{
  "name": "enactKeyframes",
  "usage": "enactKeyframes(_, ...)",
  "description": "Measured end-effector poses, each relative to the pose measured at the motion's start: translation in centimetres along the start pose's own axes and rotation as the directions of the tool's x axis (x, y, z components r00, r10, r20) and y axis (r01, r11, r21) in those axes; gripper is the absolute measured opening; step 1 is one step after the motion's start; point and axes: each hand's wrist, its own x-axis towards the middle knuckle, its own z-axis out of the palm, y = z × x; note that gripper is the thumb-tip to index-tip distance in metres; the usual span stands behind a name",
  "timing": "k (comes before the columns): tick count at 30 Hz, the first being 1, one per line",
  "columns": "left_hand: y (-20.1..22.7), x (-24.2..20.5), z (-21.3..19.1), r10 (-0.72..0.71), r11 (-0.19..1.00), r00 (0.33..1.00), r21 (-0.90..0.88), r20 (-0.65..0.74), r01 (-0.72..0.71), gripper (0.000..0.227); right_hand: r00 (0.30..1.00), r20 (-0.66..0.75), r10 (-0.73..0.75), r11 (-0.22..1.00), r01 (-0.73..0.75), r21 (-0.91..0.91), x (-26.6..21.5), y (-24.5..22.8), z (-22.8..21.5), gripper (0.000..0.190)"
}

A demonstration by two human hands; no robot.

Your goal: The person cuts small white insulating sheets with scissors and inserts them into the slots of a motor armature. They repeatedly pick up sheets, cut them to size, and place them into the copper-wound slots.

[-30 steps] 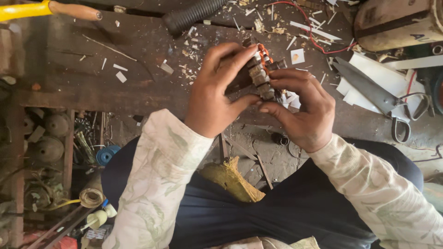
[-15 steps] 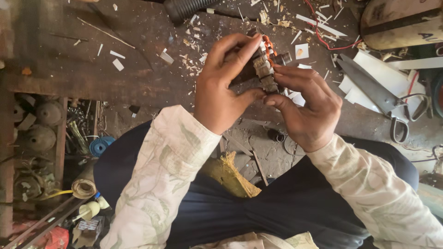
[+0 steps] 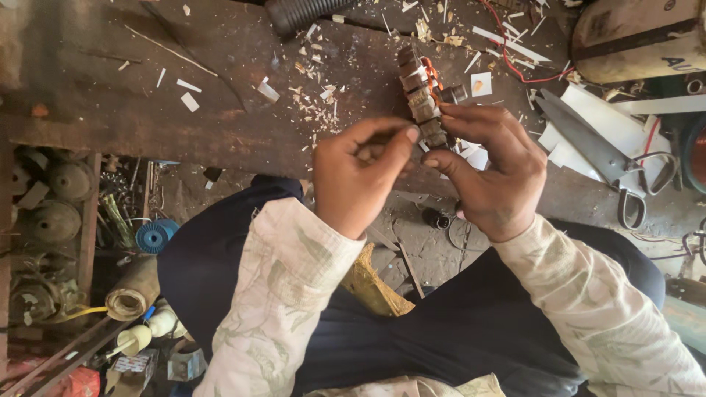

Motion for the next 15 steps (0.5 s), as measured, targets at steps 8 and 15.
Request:
enactKeyframes(8, 0.4, 0.6, -0.1, -0.045, 0.986, 0.997, -0.159, 0.056, 0.053, 0.016, 1.0, 0.016, -0.013, 0.989, 0.015, -0.149, 0.3, -1.0, 0.0, 0.036)
enactKeyframes(15, 0.7, 1.1, -0.5, -0.123, 0.983, 0.99, -0.127, 0.074, 0.132, 0.014, 1.0, 0.017, -0.008, 0.987, 0.011, -0.16, 0.0, -1.2, -0.1, 0.034)
